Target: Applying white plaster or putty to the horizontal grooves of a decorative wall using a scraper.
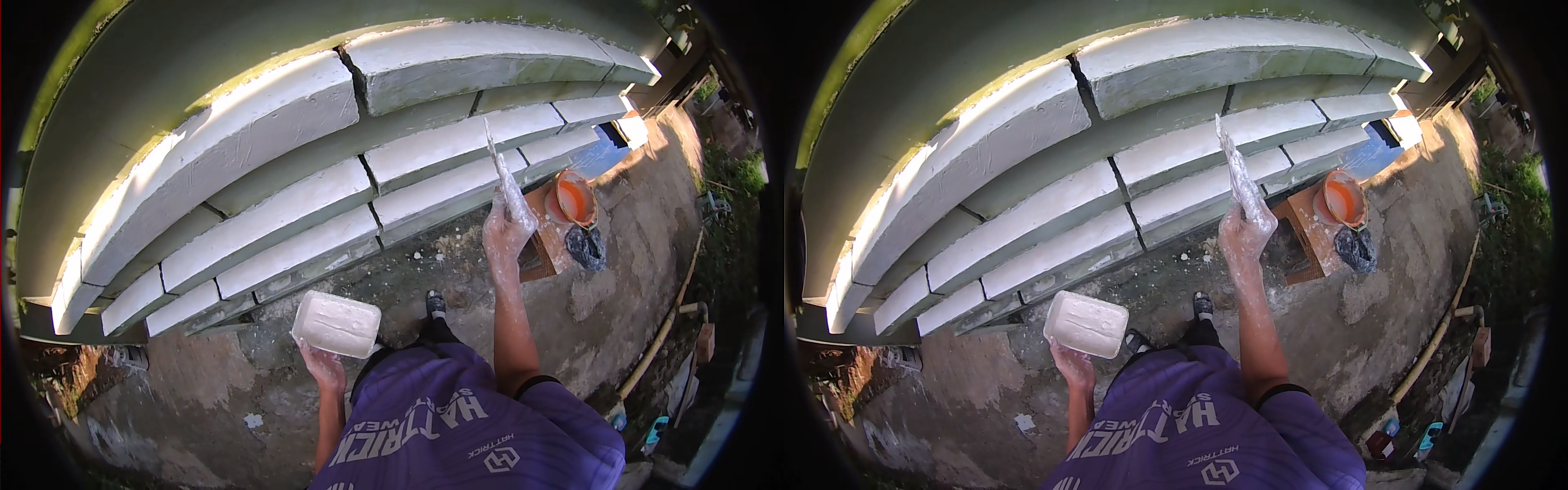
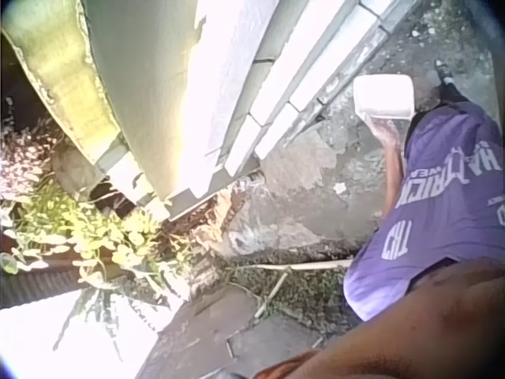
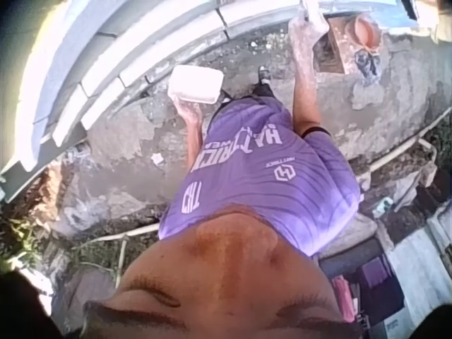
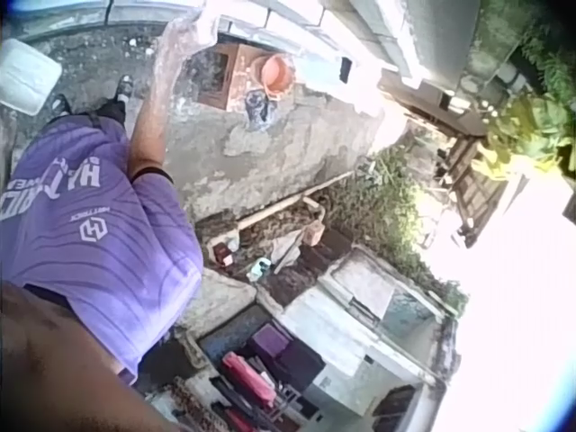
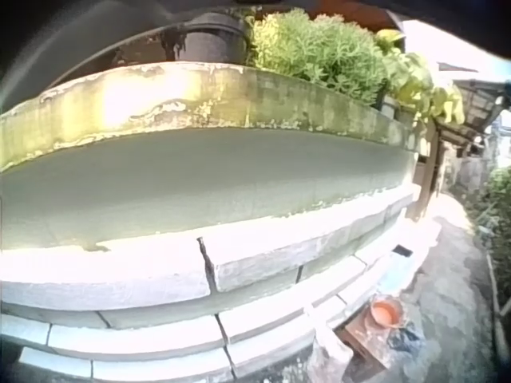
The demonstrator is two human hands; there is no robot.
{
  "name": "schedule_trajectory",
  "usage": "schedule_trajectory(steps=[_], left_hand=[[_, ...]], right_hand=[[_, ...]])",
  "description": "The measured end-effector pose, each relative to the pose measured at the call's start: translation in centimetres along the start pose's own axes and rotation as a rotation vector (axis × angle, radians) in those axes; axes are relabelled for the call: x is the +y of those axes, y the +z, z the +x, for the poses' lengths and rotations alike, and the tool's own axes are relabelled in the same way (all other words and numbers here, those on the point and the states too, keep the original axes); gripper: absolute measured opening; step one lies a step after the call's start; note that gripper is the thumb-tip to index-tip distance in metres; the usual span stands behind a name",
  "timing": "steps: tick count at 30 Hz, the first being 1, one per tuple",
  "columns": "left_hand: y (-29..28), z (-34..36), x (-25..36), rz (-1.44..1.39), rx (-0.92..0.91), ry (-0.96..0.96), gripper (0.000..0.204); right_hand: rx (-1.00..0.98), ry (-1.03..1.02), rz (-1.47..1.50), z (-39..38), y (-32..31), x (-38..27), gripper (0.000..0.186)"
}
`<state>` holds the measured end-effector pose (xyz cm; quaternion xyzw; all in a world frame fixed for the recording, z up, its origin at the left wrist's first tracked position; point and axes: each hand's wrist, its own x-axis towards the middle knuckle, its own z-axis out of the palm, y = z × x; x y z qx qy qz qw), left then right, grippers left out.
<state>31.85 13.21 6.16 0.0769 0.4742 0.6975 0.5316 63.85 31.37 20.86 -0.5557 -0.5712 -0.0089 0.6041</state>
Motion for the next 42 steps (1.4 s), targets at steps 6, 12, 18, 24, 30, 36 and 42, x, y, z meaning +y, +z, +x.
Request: schedule_trajectory(steps=[6, 12, 18, 24, 30, 36, 42], left_hand=[[0.6, -0.5, -1.9, -0.059, 0.059, -0.018, 0.053], [2.7, -0.6, -3.0, -0.102, 0.046, 0.005, 0.054], [3.2, 0.1, -4.2, -0.111, 0.026, 0.026, 0.055], [4.9, -0.4, -4.0, -0.074, 0.029, 0.007, 0.055], [3.0, 0.2, -4.2, -0.061, 0.032, -0.001, 0.055], [3.0, 0.9, -3.3, -0.085, 0.013, 0.014, 0.054], [3.5, 0.9, -2.0, -0.101, -0.008, 0.023, 0.054]], right_hand=[[0.033, -0.12, -0.011, 2.3, 1.3, 0.9, 0.025], [0.162, -0.195, 0.043, 3.7, 3.2, 1.7, 0.028], [0.128, 0.181, -0.043, 6.0, 7.9, 2.3, 0.033], [0.075, -0.168, 0.239, 3.3, 12.6, -0.3, 0.048], [-0.414, 0.308, 0.661, 0.5, 7.1, -4.3, 0.036], [-0.06, 0.388, 0.65, 1.1, 5.1, -2.9, 0.03], [0.22, 0.036, 0.23, 5.2, 7.0, -3.4, 0.032]])
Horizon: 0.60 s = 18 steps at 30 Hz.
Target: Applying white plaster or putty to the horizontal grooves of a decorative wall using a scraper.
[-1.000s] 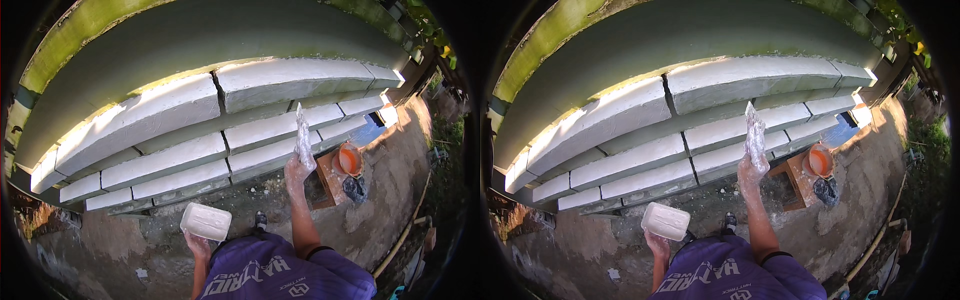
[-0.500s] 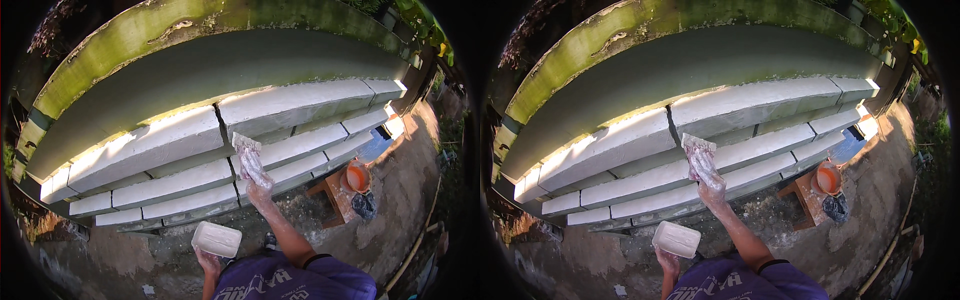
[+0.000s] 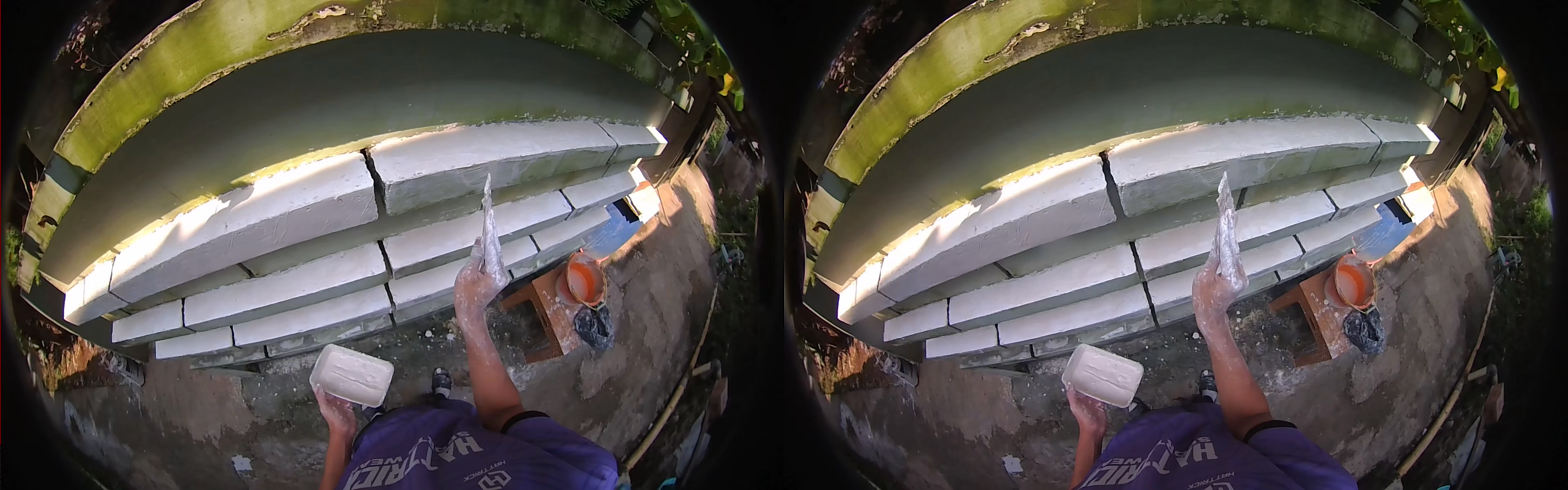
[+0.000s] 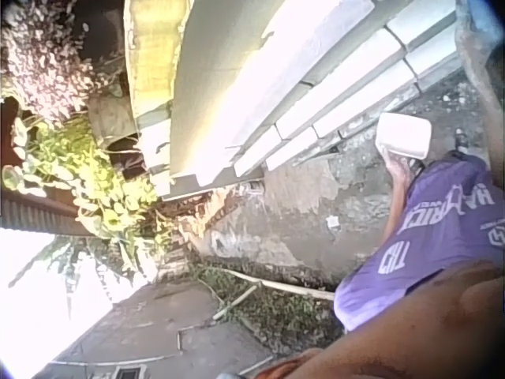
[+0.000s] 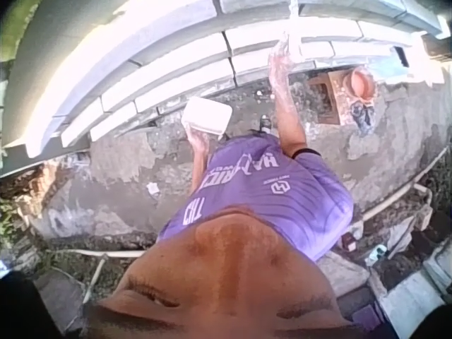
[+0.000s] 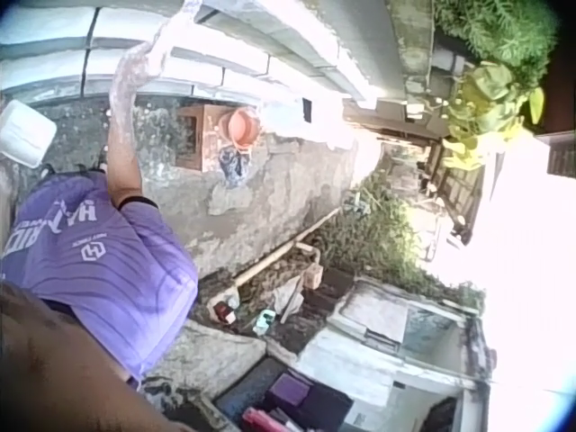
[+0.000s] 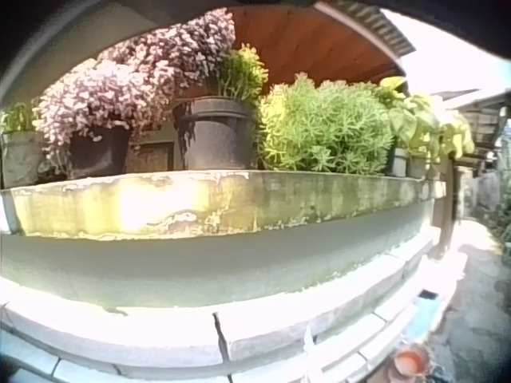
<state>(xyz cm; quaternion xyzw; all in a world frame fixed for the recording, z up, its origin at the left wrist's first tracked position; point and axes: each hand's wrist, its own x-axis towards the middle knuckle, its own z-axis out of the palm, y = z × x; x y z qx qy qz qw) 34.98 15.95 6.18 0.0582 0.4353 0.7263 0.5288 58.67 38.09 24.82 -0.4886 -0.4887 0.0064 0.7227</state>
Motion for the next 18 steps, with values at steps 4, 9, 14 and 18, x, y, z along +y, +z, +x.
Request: schedule_trajectory(steps=[4, 9, 14, 18], left_hand=[[0.0, 0.1, 0.1, 0.034, -0.013, -0.018, 0.053], [0.1, -0.6, 0.3, 0.042, -0.035, -0.015, 0.055], [1.4, -0.4, 0.7, 0.056, -0.018, -0.011, 0.059], [4.5, 1.0, 0.6, -0.02, -0.086, 0.03, 0.046]], right_hand=[[-0.156, -0.189, -0.084, -2.2, 4.6, 3.0, 0.031], [-0.468, -0.423, -0.048, -6.6, 5.4, 0.8, 0.038], [-0.674, -0.01, 0.225, -6.7, 1.1, -5.0, 0.034], [-0.833, 0.267, 0.147, -6.5, -3.1, -6.1, 0.034]])
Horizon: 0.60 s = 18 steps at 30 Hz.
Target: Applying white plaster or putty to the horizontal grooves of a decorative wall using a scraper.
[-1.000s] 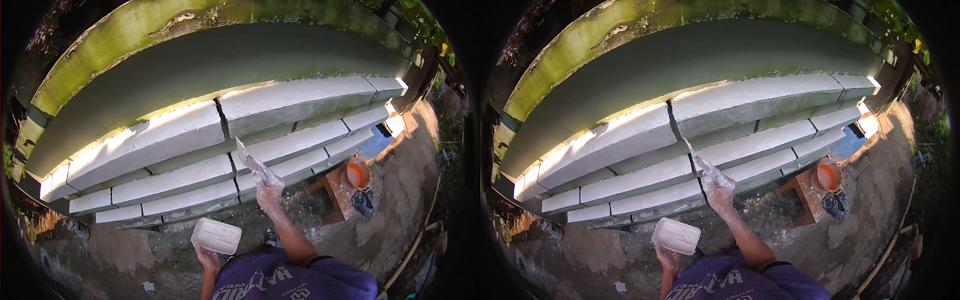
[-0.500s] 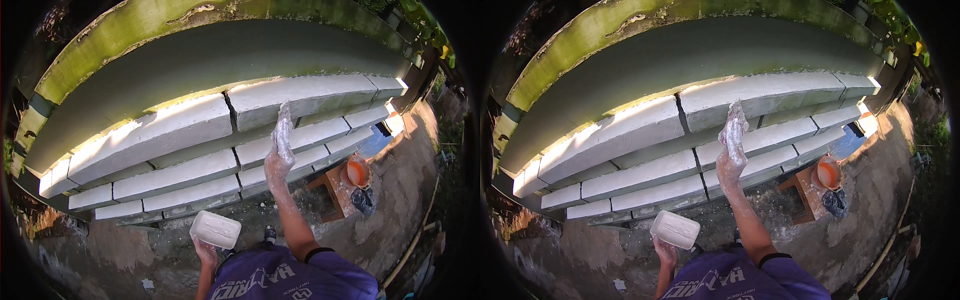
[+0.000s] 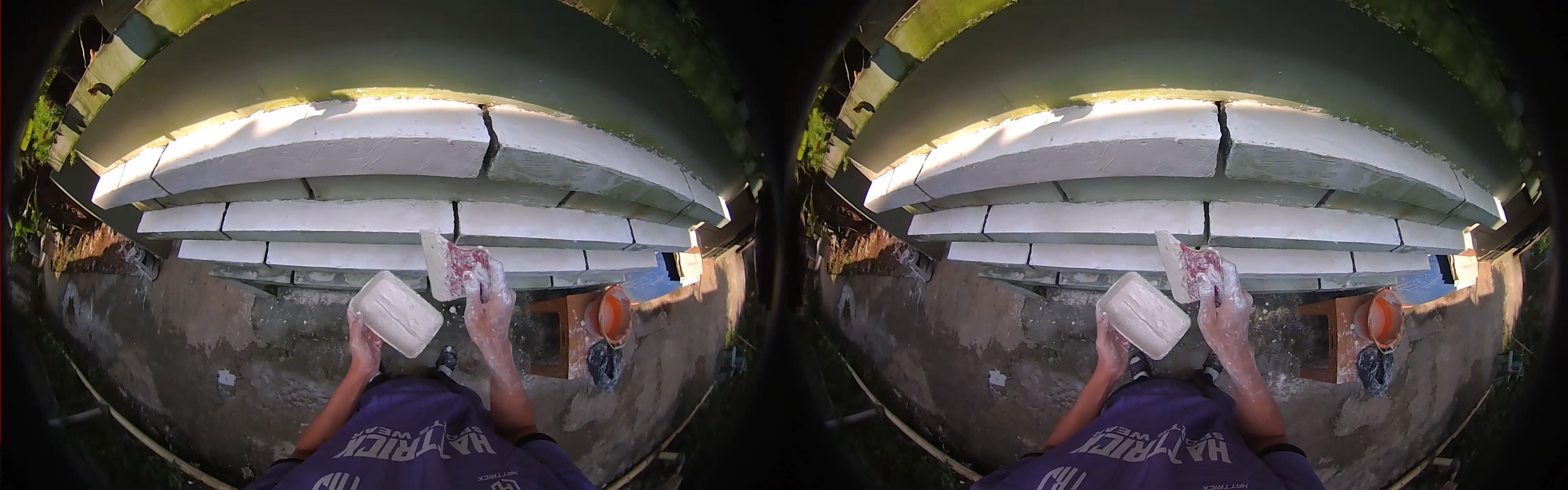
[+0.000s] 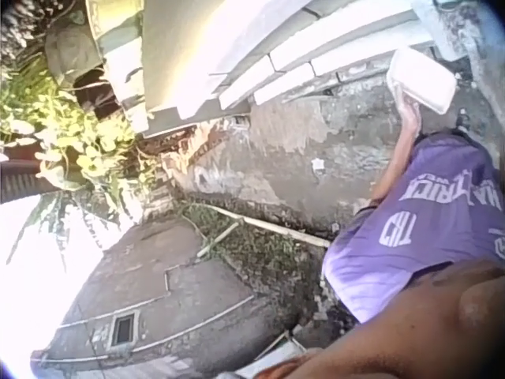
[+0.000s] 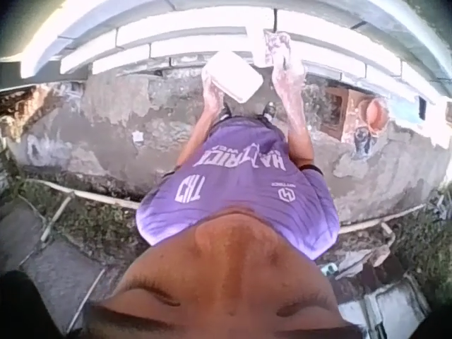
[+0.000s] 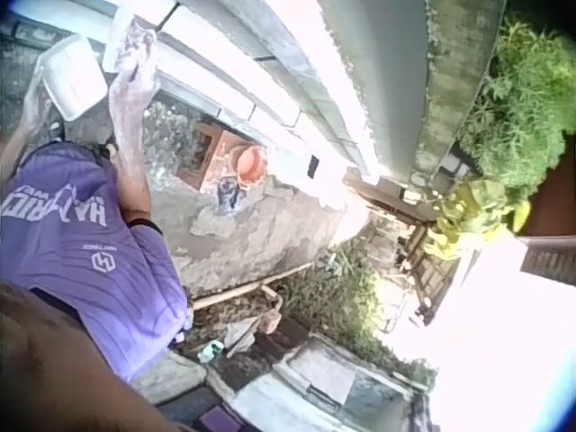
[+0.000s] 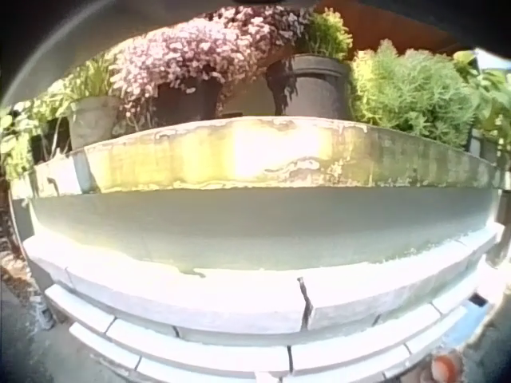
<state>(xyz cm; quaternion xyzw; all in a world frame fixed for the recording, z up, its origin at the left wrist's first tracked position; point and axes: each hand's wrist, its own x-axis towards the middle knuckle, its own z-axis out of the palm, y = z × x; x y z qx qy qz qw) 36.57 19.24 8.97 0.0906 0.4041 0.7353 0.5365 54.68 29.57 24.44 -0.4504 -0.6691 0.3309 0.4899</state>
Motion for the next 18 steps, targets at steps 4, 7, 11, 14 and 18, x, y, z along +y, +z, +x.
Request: schedule_trajectory(steps=[4, 7, 11, 14, 18], left_hand=[[2.6, 0.4, -0.1, 0.042, -0.041, -0.025, 0.047], [3.3, 0.5, -0.9, 0.011, -0.103, -0.021, 0.047], [4.4, 0.1, -1.5, -0.027, -0.104, -0.08, 0.047], [4.6, 0.4, -1.7, -0.05, -0.114, -0.097, 0.045], [5.1, 0.3, -1.9, -0.017, -0.177, -0.128, 0.044]], right_hand=[[-0.366, 0.003, -0.239, 0.1, -1.1, 0.8, 0.037], [-0.463, 0.079, -0.281, -0.2, -0.6, 3.1, 0.037], [-0.393, 0.109, -0.137, -0.9, -0.5, 4.4, 0.037], [-0.33, -0.009, -0.127, -1.4, -0.4, 4.8, 0.036], [-0.36, -0.051, -0.143, -1.4, -0.3, 5.9, 0.036]])
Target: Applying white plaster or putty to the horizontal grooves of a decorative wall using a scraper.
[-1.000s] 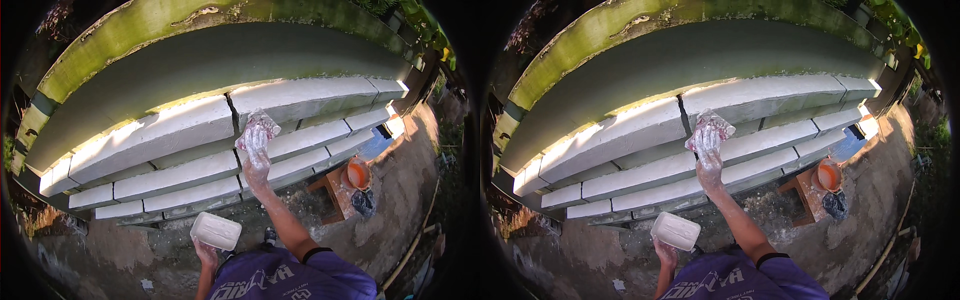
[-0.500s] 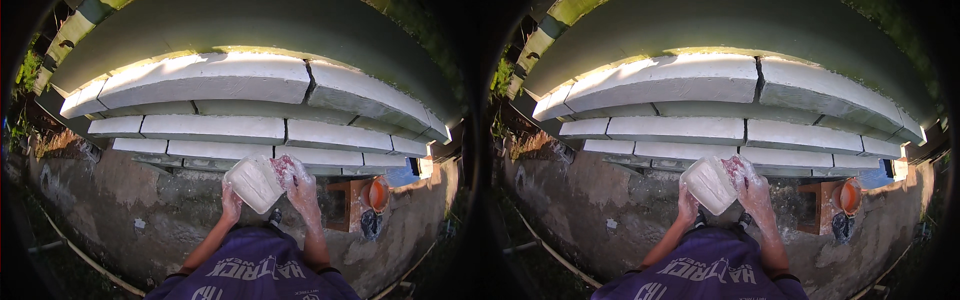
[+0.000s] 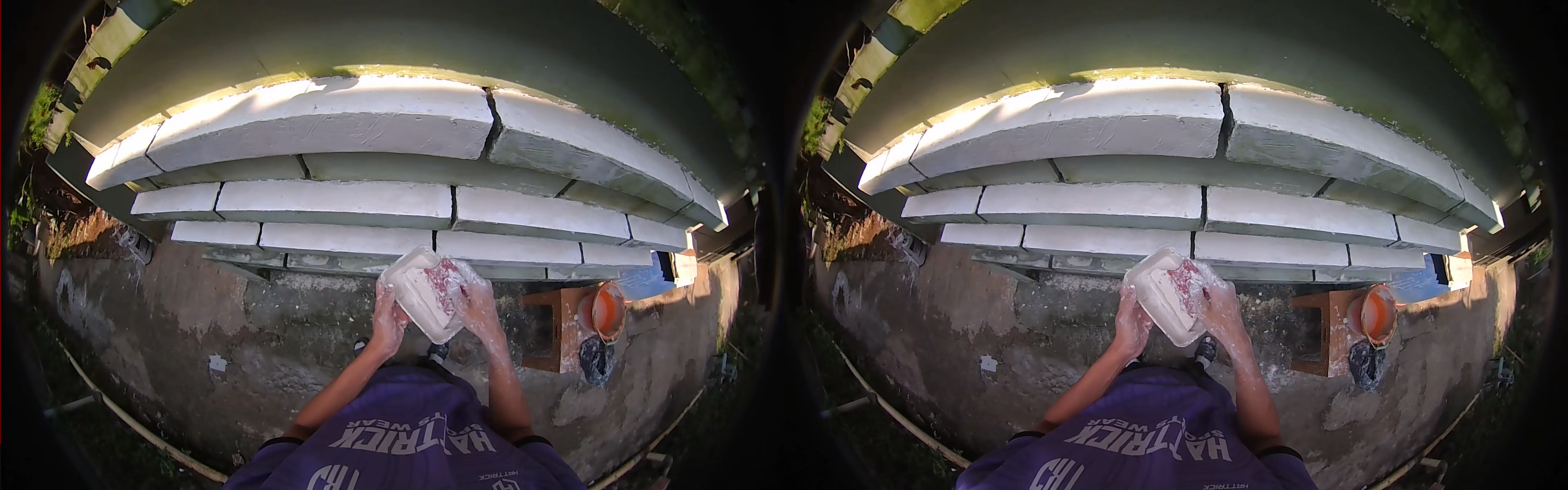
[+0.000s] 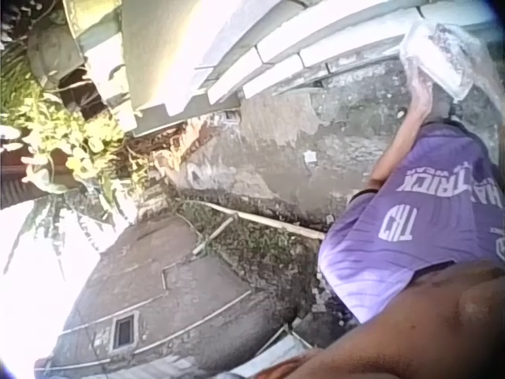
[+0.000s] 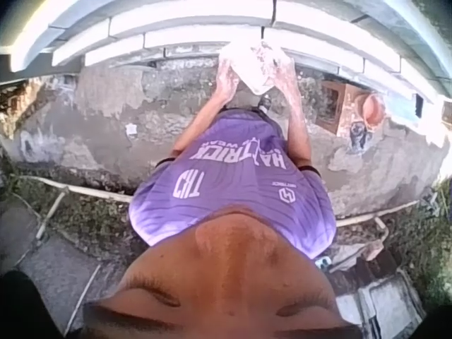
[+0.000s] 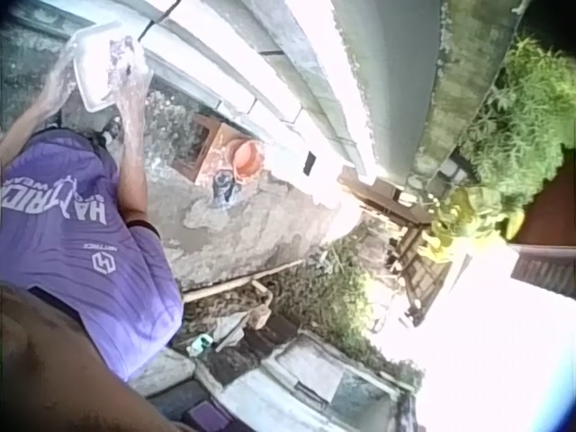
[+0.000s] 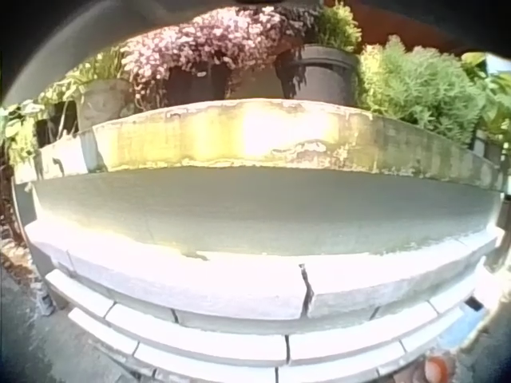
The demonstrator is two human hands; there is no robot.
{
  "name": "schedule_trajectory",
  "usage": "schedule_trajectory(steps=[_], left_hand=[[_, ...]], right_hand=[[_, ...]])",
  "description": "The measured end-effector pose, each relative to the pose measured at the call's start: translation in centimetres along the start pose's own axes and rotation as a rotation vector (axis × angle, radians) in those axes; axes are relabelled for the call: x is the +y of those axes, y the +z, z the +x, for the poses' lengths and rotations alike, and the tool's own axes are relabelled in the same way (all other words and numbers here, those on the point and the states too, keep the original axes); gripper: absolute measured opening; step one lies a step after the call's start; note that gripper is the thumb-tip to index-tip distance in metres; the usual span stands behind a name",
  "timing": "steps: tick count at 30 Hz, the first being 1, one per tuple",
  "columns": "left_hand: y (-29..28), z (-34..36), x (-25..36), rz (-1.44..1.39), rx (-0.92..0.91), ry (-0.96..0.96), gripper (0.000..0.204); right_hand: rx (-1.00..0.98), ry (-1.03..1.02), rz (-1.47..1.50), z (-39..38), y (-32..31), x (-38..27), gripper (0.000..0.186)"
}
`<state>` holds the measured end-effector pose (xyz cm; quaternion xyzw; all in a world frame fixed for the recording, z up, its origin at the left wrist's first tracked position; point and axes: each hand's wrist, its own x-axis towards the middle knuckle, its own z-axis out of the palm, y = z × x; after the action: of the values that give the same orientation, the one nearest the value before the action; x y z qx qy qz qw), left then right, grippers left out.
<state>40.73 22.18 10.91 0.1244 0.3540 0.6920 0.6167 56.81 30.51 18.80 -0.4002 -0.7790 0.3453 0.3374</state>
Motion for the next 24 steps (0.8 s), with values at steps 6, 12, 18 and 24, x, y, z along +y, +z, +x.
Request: schedule_trajectory(steps=[6, 12, 18, 24], left_hand=[[0.1, 0.2, -0.1, 0.017, -0.039, 0.032, 0.045], [0.2, 0.0, -0.6, 0.005, -0.012, 0.015, 0.048], [1.0, 0.0, -0.9, 0.022, -0.033, -0.006, 0.048], [2.1, -0.1, -0.2, -0.006, 0.017, -0.03, 0.048]], right_hand=[[0.095, 0.13, 0.164, -0.3, -0.9, 0.2, 0.041], [0.218, 0.205, 0.219, -0.7, -2.5, -1.1, 0.042], [0.422, 0.245, 0.802, -1.7, -2.4, 3.0, 0.037], [0.452, 0.374, 1.229, -2.0, -3.4, 1.3, 0.036]])
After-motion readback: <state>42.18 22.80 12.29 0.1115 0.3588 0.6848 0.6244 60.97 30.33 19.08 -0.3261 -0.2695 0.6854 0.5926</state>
